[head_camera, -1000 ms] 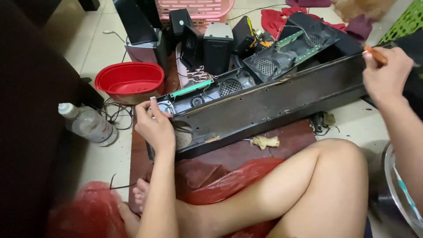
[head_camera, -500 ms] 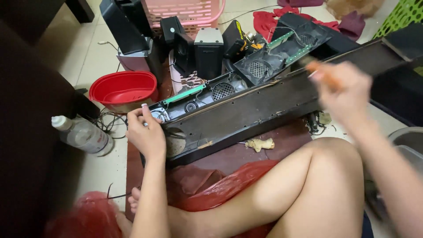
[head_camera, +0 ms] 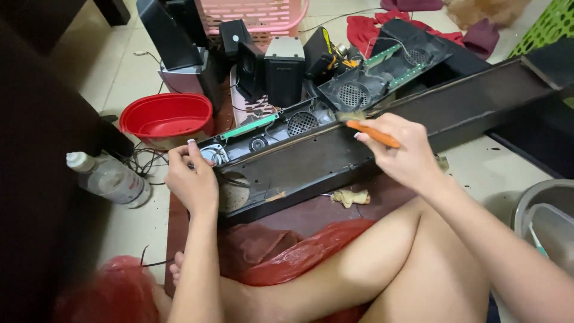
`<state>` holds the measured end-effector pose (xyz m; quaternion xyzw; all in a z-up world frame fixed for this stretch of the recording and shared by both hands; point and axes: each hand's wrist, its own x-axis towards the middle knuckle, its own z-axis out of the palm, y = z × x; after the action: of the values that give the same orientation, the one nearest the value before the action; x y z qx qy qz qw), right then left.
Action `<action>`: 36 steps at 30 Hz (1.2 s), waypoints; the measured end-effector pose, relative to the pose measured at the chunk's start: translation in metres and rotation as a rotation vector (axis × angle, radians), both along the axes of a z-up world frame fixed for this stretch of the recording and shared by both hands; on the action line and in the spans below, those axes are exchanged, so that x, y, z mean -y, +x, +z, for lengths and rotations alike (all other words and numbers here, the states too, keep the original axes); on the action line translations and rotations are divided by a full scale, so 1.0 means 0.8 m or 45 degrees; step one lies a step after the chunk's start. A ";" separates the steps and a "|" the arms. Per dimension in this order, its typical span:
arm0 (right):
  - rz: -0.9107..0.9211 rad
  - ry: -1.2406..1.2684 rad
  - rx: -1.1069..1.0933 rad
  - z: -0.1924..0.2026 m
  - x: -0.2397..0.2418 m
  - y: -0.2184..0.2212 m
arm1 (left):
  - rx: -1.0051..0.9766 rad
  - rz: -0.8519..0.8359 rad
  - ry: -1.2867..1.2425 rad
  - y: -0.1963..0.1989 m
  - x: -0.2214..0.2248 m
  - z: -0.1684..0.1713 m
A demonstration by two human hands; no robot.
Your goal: Brushing dust off the internal plastic casing and electronic components of a disassembled soundbar using a paintbrush and toothbrush.
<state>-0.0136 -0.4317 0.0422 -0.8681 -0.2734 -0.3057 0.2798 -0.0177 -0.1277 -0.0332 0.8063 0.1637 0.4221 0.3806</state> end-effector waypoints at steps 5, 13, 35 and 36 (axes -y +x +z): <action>-0.182 -0.140 0.228 -0.008 0.139 0.037 | 0.006 -0.047 -0.009 0.002 0.005 0.001; -0.798 -0.438 -0.162 -0.058 0.336 0.122 | 0.017 -0.050 0.048 0.004 0.004 -0.004; 0.036 1.534 -0.986 -0.031 -0.157 -0.024 | -0.038 0.178 -0.252 -0.043 -0.042 0.011; 0.097 1.783 -1.087 -0.029 -0.147 -0.028 | -0.082 0.247 -0.280 -0.046 -0.045 0.007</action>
<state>-0.0358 -0.3140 0.0192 -0.5240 0.0815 -0.0393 0.8469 -0.0546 -0.0918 -0.0274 0.7532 0.2982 0.4105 0.4186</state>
